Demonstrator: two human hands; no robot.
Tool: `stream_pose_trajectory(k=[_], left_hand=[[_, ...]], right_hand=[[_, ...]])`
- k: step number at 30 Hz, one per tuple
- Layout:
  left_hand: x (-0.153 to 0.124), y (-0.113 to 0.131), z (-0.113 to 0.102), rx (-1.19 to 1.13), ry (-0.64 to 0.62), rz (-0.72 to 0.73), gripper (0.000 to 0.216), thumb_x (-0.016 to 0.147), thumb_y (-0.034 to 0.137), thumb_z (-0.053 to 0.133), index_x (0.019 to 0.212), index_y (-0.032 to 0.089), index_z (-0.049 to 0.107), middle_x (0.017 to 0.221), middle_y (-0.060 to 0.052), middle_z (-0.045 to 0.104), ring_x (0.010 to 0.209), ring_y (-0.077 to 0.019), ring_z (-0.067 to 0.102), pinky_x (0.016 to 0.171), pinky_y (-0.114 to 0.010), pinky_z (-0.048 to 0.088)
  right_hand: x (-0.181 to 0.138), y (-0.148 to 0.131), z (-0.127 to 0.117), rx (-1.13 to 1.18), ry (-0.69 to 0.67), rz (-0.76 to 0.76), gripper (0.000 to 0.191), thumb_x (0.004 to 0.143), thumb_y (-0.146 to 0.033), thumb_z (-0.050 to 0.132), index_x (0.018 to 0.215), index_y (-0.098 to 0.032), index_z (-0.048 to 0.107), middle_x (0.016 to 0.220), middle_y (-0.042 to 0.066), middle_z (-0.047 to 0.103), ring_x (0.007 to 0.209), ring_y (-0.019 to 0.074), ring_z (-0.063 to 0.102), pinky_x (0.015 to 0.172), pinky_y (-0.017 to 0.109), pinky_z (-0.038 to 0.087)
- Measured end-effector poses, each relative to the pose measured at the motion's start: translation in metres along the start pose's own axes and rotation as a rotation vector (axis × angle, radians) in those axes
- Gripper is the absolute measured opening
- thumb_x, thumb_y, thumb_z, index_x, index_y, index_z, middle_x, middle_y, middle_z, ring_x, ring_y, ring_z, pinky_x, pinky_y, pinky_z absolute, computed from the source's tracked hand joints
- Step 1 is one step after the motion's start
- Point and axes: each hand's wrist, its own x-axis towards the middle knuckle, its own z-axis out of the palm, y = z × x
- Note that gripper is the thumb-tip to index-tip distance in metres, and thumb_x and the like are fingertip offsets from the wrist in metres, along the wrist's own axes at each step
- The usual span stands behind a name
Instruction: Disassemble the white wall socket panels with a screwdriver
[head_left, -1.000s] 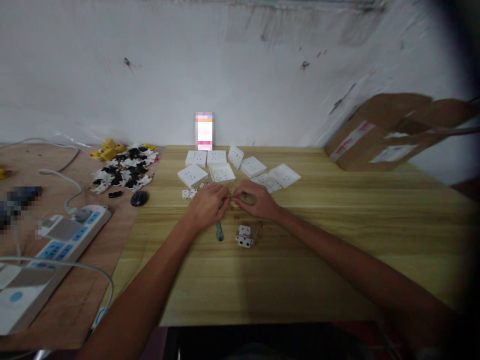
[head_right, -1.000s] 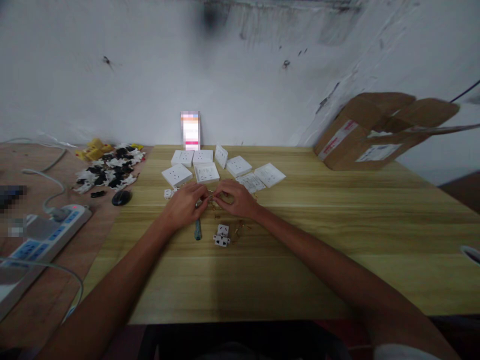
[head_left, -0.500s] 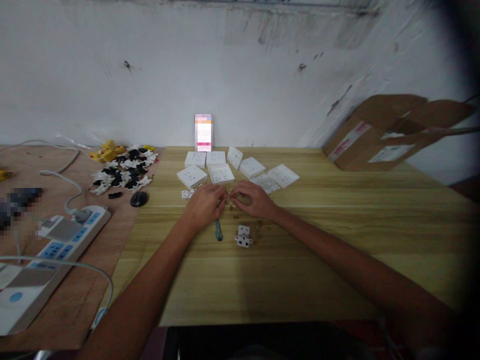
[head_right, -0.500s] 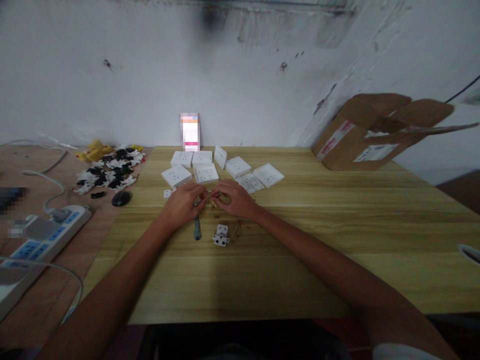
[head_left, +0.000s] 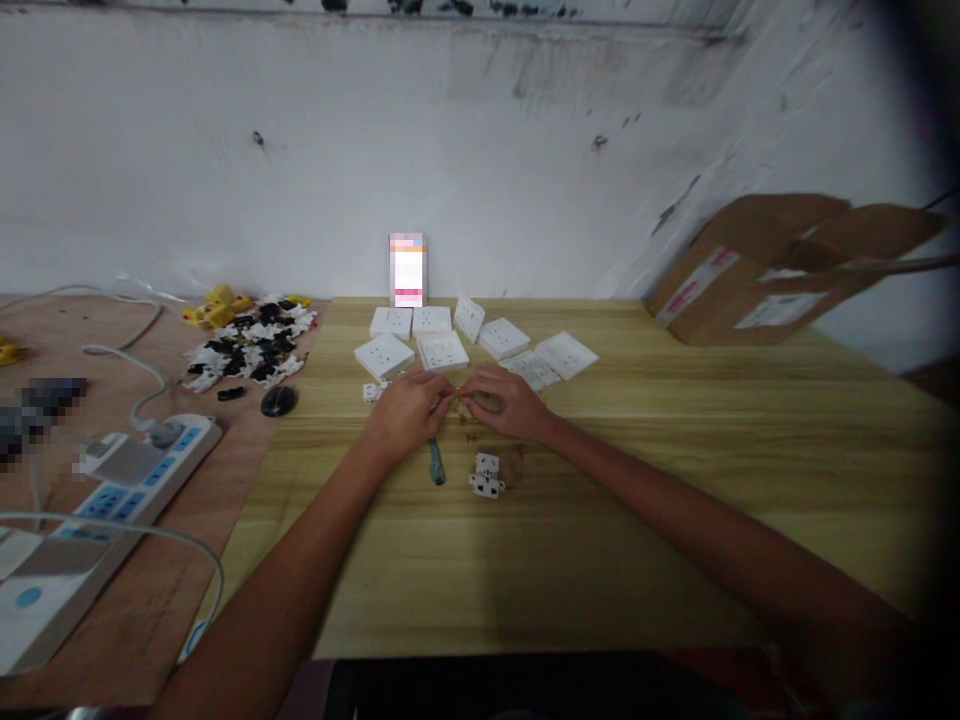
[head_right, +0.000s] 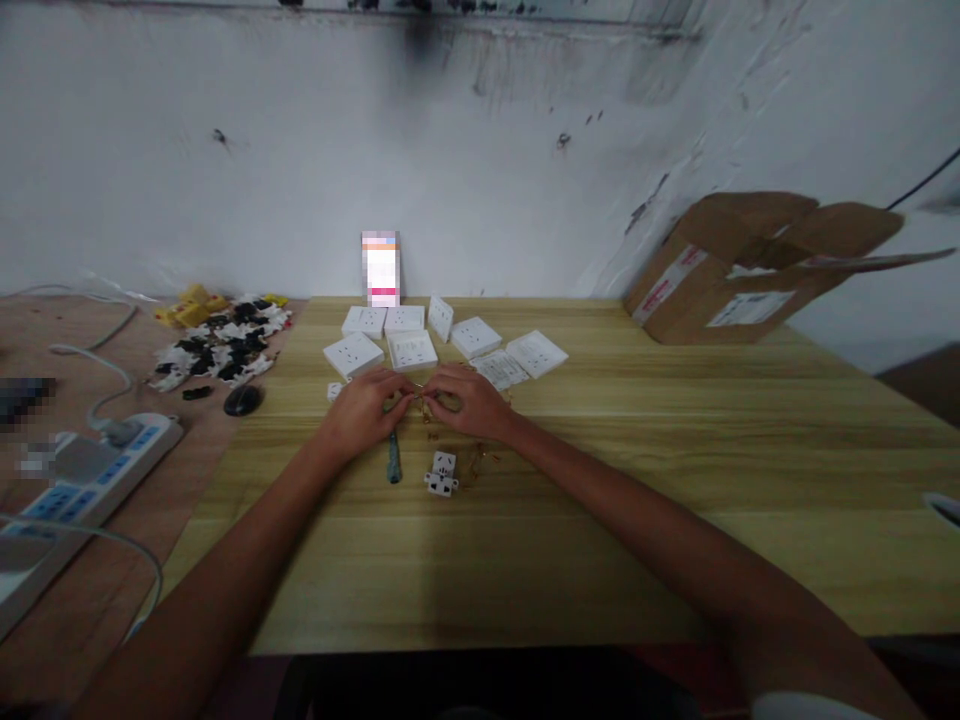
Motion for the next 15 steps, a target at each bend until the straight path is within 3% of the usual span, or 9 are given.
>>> stream_pose_trajectory(k=[15], left_hand=[[-0.0005,0.0017,0.0041,-0.096,0.047,-0.005,0.011,0.094,0.017,0.066,0.1,0.021,0.074,0.1,-0.005,0.076,0.095,-0.022,0.069,0.089,-0.038,0.055]], right_hand=[[-0.0003,-0.0007,-0.0005,0.021,0.024,-0.014,0.011,0.094,-0.019,0.065,0.102,-0.024,0.071,0.087,0.003,0.069,0.085,0.02,0.064,0.076,0.037,0.054]])
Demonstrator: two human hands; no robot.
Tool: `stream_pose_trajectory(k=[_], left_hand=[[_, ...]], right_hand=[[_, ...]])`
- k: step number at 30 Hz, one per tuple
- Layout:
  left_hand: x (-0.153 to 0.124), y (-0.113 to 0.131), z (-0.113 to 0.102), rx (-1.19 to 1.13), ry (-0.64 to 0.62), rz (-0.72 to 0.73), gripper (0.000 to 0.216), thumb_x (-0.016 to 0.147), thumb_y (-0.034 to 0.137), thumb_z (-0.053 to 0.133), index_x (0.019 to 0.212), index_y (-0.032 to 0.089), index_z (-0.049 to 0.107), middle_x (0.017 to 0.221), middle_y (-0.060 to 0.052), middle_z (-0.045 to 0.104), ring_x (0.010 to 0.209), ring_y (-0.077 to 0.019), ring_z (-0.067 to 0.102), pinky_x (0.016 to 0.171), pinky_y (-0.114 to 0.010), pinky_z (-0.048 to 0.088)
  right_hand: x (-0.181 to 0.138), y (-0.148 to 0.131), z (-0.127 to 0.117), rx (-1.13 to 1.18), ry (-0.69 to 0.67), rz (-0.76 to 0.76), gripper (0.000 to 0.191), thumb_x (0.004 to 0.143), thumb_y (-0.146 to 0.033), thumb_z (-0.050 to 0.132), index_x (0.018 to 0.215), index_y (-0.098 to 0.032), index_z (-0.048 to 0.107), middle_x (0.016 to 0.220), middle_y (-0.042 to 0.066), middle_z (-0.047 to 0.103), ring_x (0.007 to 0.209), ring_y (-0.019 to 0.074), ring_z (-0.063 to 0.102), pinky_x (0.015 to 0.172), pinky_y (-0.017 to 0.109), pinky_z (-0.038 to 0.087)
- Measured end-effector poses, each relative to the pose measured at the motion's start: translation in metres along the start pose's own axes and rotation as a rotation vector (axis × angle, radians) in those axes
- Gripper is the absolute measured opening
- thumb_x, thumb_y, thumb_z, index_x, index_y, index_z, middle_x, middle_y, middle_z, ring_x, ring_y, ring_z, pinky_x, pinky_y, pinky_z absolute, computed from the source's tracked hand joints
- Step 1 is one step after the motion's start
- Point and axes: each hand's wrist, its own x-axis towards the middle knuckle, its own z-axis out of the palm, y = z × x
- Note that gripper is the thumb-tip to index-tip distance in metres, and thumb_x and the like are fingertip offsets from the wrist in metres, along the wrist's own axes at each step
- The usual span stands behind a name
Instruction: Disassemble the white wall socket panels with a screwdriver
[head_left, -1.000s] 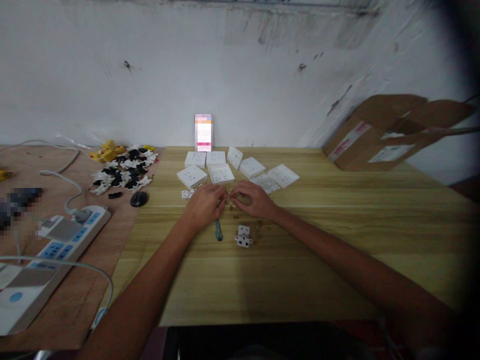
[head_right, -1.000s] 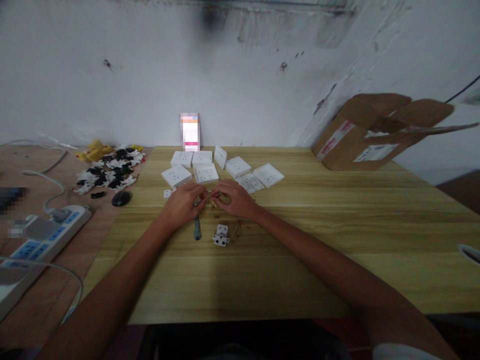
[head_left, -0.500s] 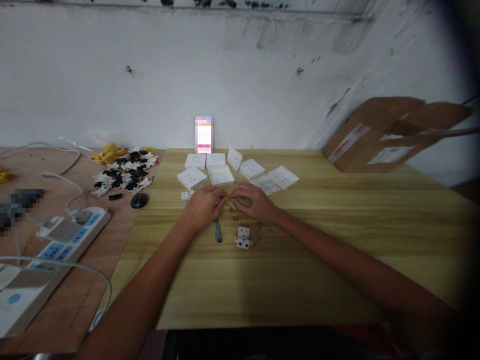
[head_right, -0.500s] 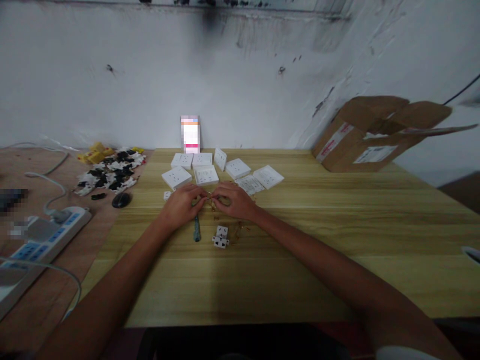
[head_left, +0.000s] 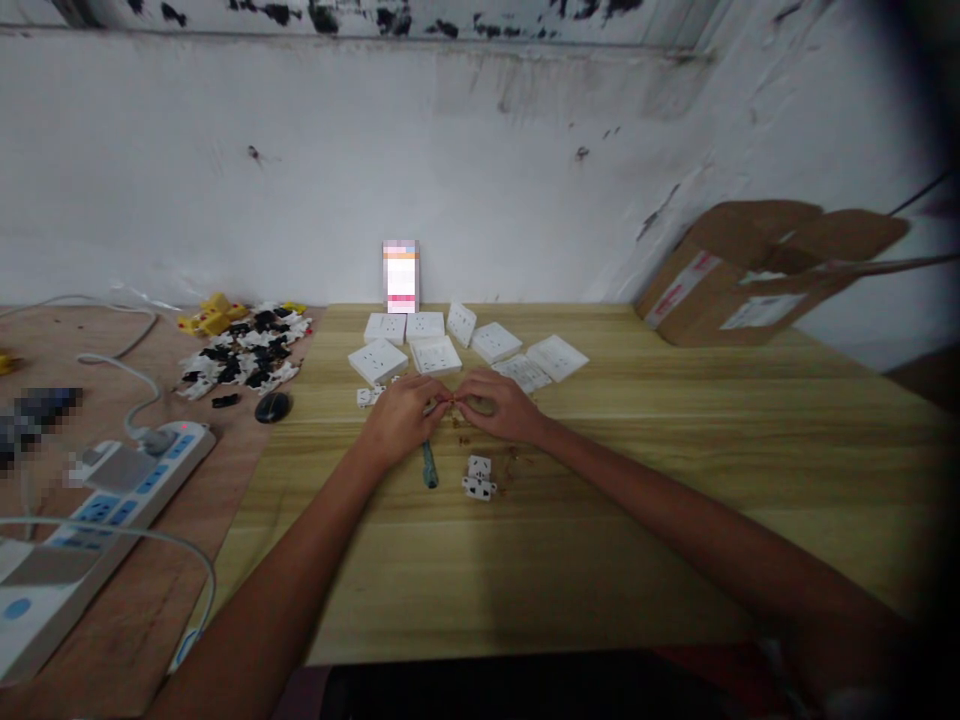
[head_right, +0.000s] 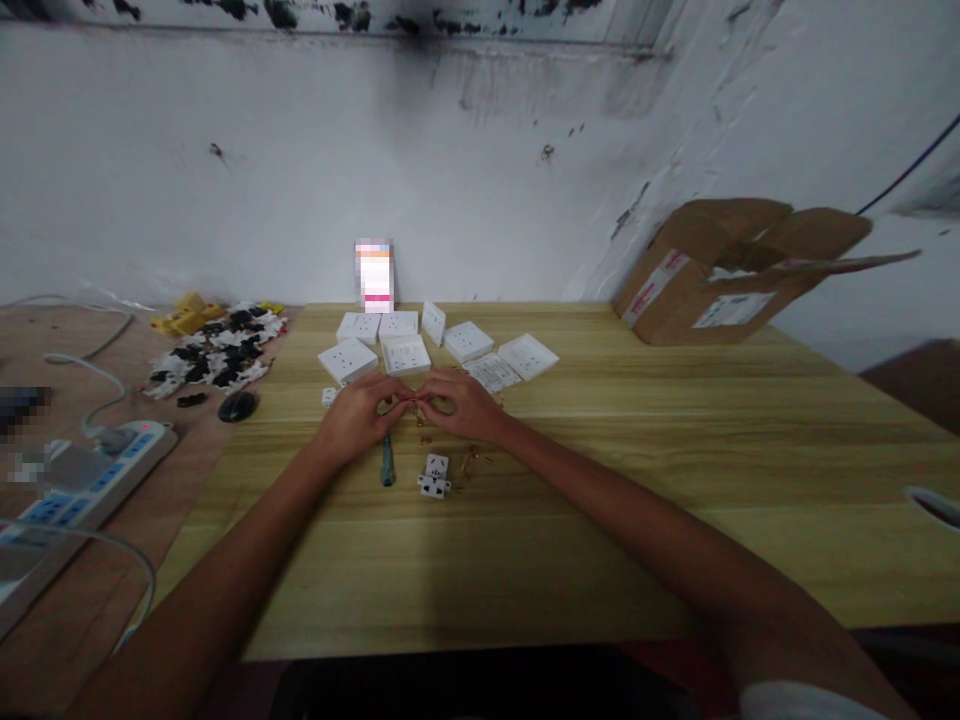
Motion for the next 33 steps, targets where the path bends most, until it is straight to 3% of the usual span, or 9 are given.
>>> stream_pose_trajectory(k=[24,33], left_hand=[[0.0015,0.0007,-0.0024,0.006,-0.017,0.066,0.013,0.09,0.014,0.064,0.096,0.021,0.073,0.098,-0.006,0.076,0.097,-0.0234,0.068,0.091,-0.041,0.055],[0.0012,0.0001,0.0006,-0.04,-0.014,0.049,0.015,0.089,0.012,0.063,0.097,0.02,0.073,0.095,-0.005,0.073,0.094,-0.0213,0.066,0.088,-0.036,0.053]], right_hand=[[-0.0018,-0.0035,0.0003,-0.063,-0.042,-0.031,0.009,0.095,-0.019,0.061,0.099,-0.024,0.068,0.086,0.003,0.066,0.085,0.0198,0.062,0.075,0.035,0.051],[-0.0018,-0.0061,-0.001,-0.054,-0.047,-0.034,0.008,0.095,-0.019,0.061,0.096,-0.023,0.067,0.086,0.003,0.066,0.087,0.0196,0.063,0.078,0.035,0.051]])
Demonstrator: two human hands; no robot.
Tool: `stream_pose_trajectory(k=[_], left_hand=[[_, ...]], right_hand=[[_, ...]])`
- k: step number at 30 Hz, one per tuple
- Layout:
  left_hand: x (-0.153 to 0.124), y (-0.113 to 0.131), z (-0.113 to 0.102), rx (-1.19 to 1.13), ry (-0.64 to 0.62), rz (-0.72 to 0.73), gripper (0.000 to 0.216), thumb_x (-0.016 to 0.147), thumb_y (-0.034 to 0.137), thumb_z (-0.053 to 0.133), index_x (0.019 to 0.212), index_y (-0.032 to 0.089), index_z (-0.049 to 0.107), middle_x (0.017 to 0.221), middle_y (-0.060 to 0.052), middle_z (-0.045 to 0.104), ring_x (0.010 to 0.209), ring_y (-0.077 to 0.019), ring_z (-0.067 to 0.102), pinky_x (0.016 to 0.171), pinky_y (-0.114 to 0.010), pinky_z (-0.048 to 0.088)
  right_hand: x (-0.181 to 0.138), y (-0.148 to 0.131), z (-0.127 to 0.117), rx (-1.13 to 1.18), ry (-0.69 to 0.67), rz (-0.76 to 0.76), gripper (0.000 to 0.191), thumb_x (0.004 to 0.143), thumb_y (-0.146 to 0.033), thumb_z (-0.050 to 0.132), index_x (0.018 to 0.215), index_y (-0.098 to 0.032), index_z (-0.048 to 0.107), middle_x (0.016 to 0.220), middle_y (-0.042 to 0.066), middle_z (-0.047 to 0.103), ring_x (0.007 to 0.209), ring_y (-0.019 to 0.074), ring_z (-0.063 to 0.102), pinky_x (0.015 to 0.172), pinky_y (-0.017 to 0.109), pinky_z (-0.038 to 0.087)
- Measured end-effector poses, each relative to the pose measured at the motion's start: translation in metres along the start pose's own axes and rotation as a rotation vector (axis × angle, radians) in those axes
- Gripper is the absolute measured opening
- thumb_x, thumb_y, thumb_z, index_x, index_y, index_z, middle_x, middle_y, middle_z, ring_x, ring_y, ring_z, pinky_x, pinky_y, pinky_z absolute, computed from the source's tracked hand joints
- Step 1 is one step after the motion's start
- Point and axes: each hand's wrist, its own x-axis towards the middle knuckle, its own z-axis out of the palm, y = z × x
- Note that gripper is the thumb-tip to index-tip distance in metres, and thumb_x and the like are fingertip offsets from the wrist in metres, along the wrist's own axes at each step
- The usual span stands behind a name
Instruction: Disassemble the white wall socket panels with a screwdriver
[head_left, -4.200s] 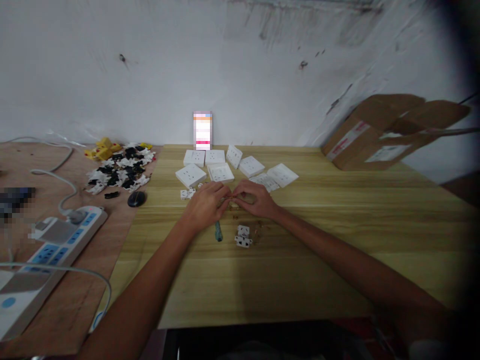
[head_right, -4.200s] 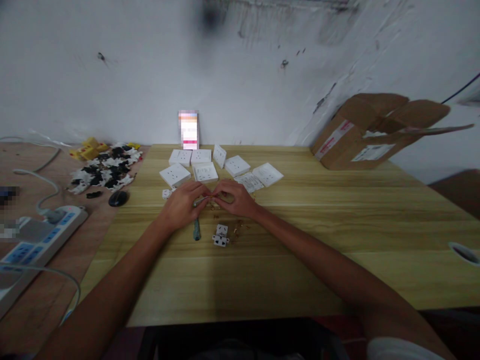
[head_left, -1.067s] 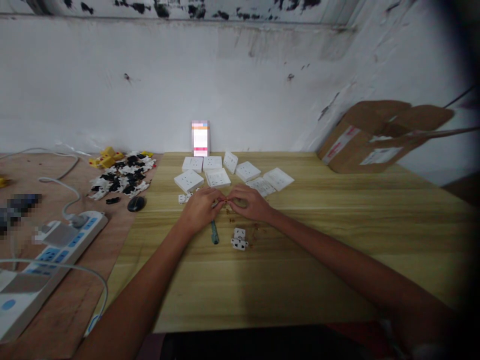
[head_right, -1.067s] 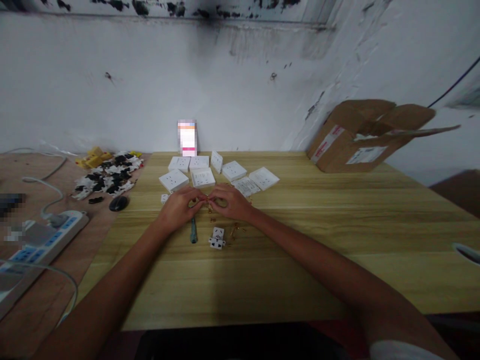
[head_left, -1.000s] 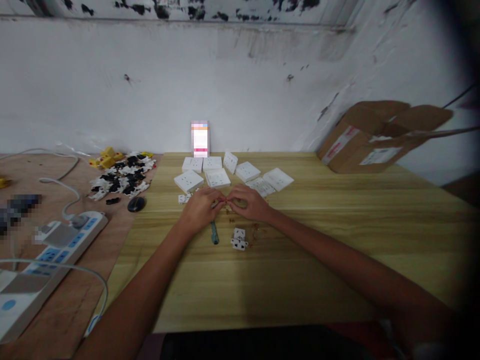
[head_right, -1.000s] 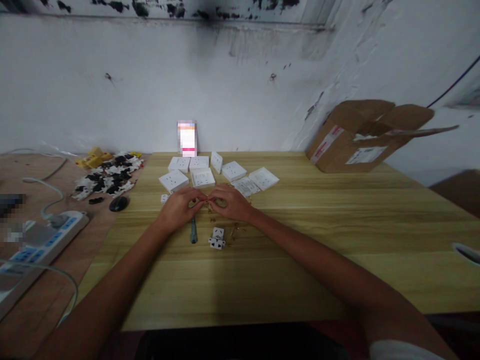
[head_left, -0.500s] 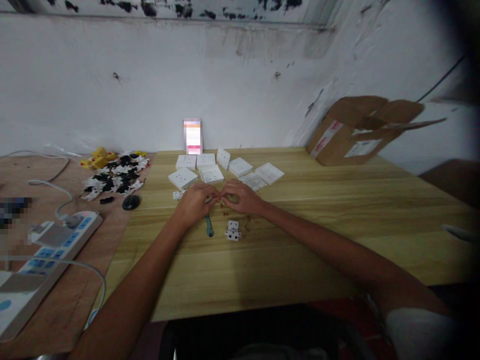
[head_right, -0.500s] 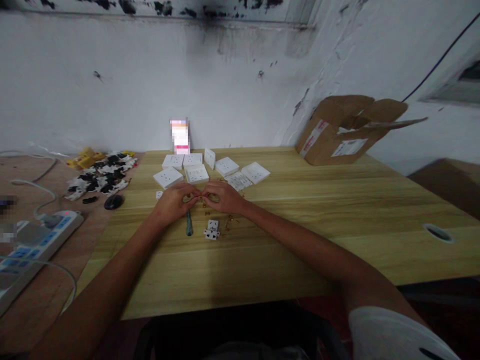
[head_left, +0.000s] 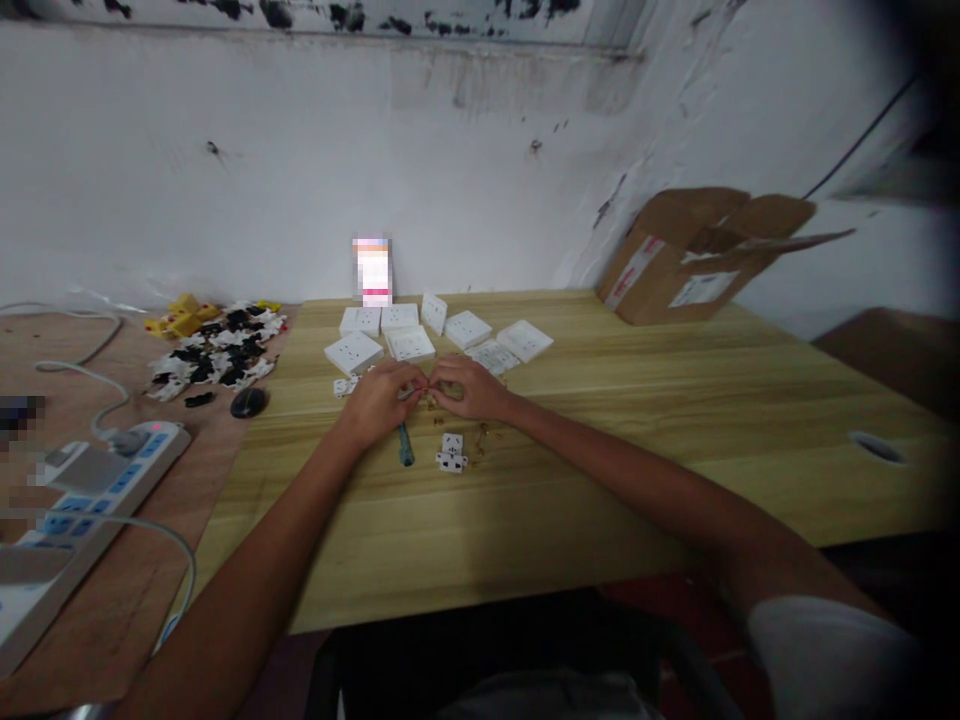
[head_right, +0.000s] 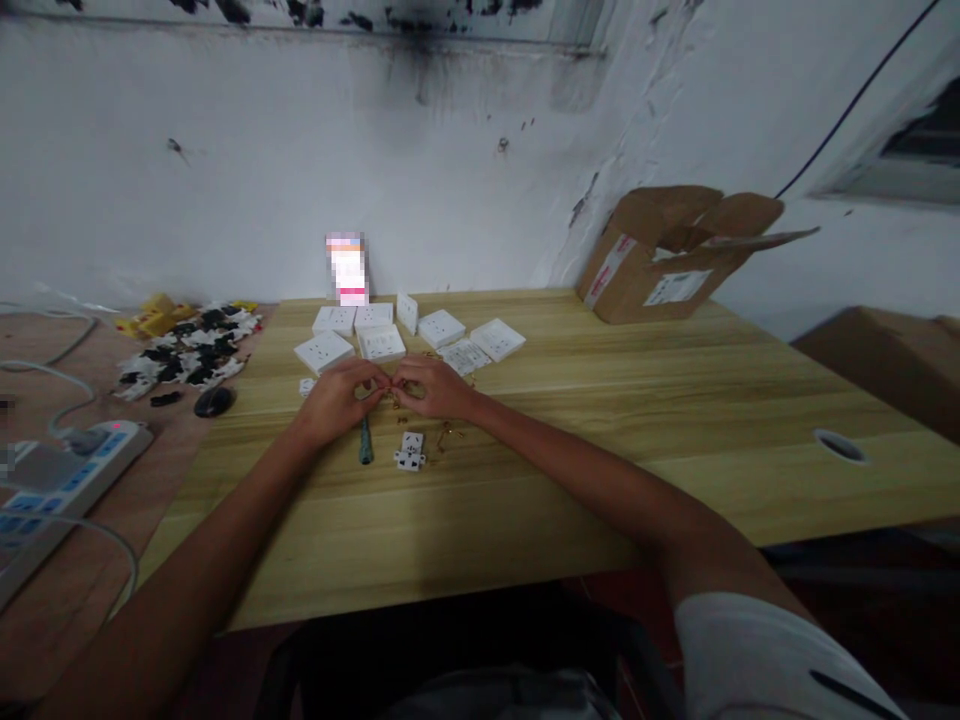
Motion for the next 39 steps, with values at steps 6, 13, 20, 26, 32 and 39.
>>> stream_pose_trajectory(k=[6,13,20,26,32,39], left_hand=[[0.0006,-0.0018,0.0019,-0.014,0.005,-0.008,0.015,0.089,0.013,0.064,0.098,0.02,0.073,0.093,-0.004,0.073,0.09,-0.0209,0.066,0.084,-0.035,0.052],[0.0004,-0.0031,0.0028,-0.048,0.025,-0.022,0.011,0.089,0.017,0.068,0.098,0.021,0.075,0.094,-0.005,0.075,0.086,-0.0205,0.067,0.081,-0.035,0.053],[0.0013,-0.0001,0.001,-0.065,0.043,-0.014,0.01,0.093,0.022,0.068,0.099,0.021,0.075,0.092,-0.004,0.075,0.082,-0.0193,0.066,0.081,-0.036,0.054],[0.0016,-0.0023,0.0049,-0.097,0.043,0.015,0.015,0.089,0.014,0.067,0.101,0.02,0.072,0.096,-0.003,0.074,0.08,-0.0171,0.064,0.079,-0.033,0.053],[0.0013,0.0034,0.0051,-0.095,0.048,-0.002,0.02,0.088,0.013,0.065,0.106,0.021,0.069,0.101,-0.004,0.072,0.086,-0.019,0.064,0.08,-0.033,0.052],[0.002,0.0038,0.0004,-0.027,0.084,-0.011,0.012,0.093,0.026,0.065,0.103,0.019,0.067,0.094,-0.005,0.07,0.088,-0.0211,0.064,0.081,-0.035,0.051]], right_hand=[[-0.001,0.0024,0.0014,0.007,0.009,0.002,0.007,0.095,-0.019,0.06,0.095,-0.023,0.067,0.087,0.002,0.066,0.087,0.0192,0.062,0.079,0.035,0.05],[-0.0002,0.0031,0.0014,0.016,0.023,-0.003,0.006,0.094,-0.019,0.062,0.094,-0.022,0.068,0.083,0.002,0.065,0.084,0.019,0.06,0.075,0.033,0.048],[-0.0011,0.0066,0.0038,0.019,0.029,-0.013,0.006,0.096,-0.021,0.061,0.094,-0.021,0.067,0.084,0.002,0.064,0.084,0.0184,0.06,0.076,0.033,0.047],[-0.0003,0.0059,0.0026,0.043,0.023,-0.01,0.005,0.096,-0.021,0.062,0.096,-0.02,0.067,0.086,0.003,0.065,0.084,0.0181,0.06,0.076,0.034,0.049],[0.0006,0.0056,0.0028,0.048,0.032,-0.016,0.009,0.095,-0.018,0.061,0.1,-0.021,0.068,0.089,0.004,0.068,0.088,0.0191,0.062,0.079,0.035,0.05],[0.0005,0.0061,0.0033,0.026,0.043,-0.027,0.009,0.096,-0.018,0.06,0.098,-0.021,0.068,0.088,0.003,0.066,0.088,0.0187,0.062,0.079,0.035,0.049]])
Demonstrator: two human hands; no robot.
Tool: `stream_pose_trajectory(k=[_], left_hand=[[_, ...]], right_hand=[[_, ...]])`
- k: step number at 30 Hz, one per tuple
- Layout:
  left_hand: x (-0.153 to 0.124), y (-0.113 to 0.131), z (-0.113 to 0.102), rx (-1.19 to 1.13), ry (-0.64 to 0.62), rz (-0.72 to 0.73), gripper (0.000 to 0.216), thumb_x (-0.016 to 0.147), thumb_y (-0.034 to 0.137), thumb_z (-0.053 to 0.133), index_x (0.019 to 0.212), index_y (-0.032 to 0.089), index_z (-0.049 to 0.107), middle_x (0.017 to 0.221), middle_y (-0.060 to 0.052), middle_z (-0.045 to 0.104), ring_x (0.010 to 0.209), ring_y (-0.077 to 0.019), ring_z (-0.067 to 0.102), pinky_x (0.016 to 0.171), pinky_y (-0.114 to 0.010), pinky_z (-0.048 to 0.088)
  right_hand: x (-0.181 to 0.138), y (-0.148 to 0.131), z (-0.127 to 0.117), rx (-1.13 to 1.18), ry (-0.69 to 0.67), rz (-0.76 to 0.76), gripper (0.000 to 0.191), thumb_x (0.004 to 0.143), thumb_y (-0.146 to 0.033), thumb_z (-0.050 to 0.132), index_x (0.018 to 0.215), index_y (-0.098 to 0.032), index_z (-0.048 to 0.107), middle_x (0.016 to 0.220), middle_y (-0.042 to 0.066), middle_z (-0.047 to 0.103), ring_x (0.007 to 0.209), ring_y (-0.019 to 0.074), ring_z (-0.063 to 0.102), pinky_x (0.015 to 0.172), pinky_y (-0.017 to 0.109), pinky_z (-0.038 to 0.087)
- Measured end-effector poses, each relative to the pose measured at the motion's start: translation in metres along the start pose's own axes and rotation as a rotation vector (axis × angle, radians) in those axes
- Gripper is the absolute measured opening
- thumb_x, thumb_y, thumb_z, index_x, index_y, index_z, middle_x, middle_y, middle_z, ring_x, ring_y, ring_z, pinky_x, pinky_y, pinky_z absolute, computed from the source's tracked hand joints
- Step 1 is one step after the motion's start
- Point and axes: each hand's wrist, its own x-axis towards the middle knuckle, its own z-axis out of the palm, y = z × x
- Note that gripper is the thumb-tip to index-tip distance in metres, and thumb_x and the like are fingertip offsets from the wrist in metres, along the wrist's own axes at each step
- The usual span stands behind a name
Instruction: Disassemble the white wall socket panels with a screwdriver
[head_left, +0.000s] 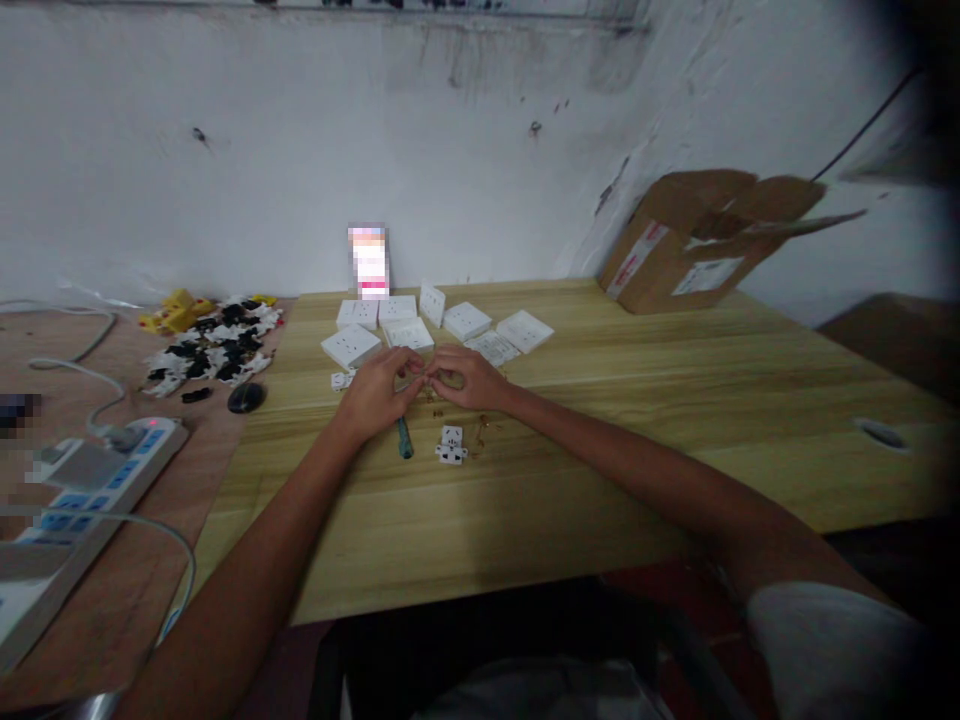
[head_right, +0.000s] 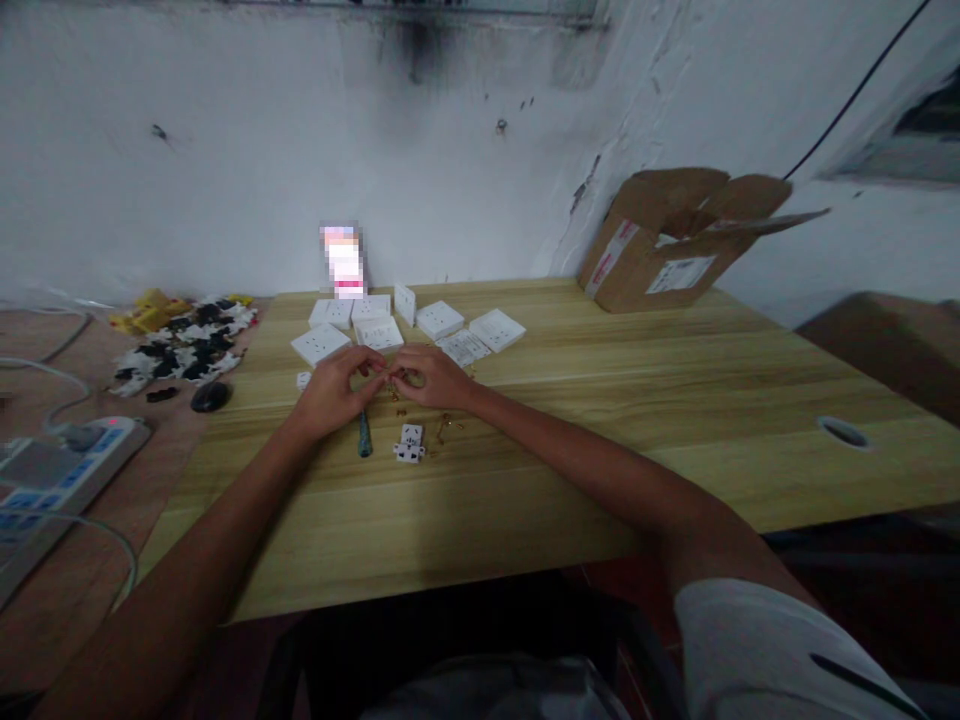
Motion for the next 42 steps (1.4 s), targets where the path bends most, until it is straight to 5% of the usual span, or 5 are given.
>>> stream_pose_trajectory(k=[17,23,29,35,42], left_hand=[[-0.0008,-0.0031,-0.0009,0.093,-0.127,-0.019,0.019,0.1,0.031,0.052,0.089,0.02,0.063,0.083,-0.005,0.066,0.081,-0.0225,0.061,0.08,-0.038,0.049],[-0.0007,0.0056,-0.0038,0.006,-0.067,0.002,0.026,0.089,0.021,0.064,0.114,0.021,0.062,0.112,-0.009,0.066,0.096,-0.0241,0.063,0.086,-0.039,0.052],[0.0002,0.0031,-0.0023,0.094,-0.123,-0.033,0.02,0.101,0.033,0.053,0.089,0.02,0.062,0.084,-0.005,0.067,0.079,-0.0224,0.062,0.08,-0.038,0.05],[-0.0024,0.0054,-0.0005,-0.011,-0.016,-0.016,0.03,0.088,0.021,0.065,0.116,0.02,0.056,0.111,-0.008,0.063,0.091,-0.0214,0.061,0.083,-0.036,0.051],[-0.0012,0.0054,-0.0023,0.061,-0.099,0.003,0.008,0.098,0.024,0.053,0.095,0.02,0.06,0.09,-0.006,0.064,0.085,-0.0223,0.061,0.082,-0.038,0.05]], right_hand=[[0.0,-0.0008,-0.0006,-0.008,-0.008,0.024,0.008,0.094,-0.017,0.061,0.096,-0.022,0.068,0.085,0.002,0.065,0.084,0.0186,0.06,0.076,0.034,0.049],[-0.0007,-0.0017,-0.0006,0.013,0.006,0.029,0.009,0.094,-0.017,0.062,0.098,-0.022,0.068,0.092,0.004,0.068,0.089,0.0193,0.062,0.078,0.034,0.05],[-0.0007,-0.0007,0.0005,-0.001,-0.001,0.031,0.009,0.094,-0.017,0.062,0.097,-0.022,0.068,0.086,0.003,0.066,0.085,0.019,0.061,0.076,0.034,0.049],[-0.0011,0.0003,0.0007,0.005,0.03,0.009,0.008,0.094,-0.016,0.062,0.098,-0.021,0.067,0.09,0.004,0.067,0.088,0.0191,0.062,0.077,0.034,0.05],[-0.0008,-0.002,-0.0002,-0.001,0.021,0.019,0.01,0.094,-0.016,0.061,0.098,-0.022,0.067,0.087,0.003,0.066,0.086,0.0193,0.061,0.077,0.035,0.05]])
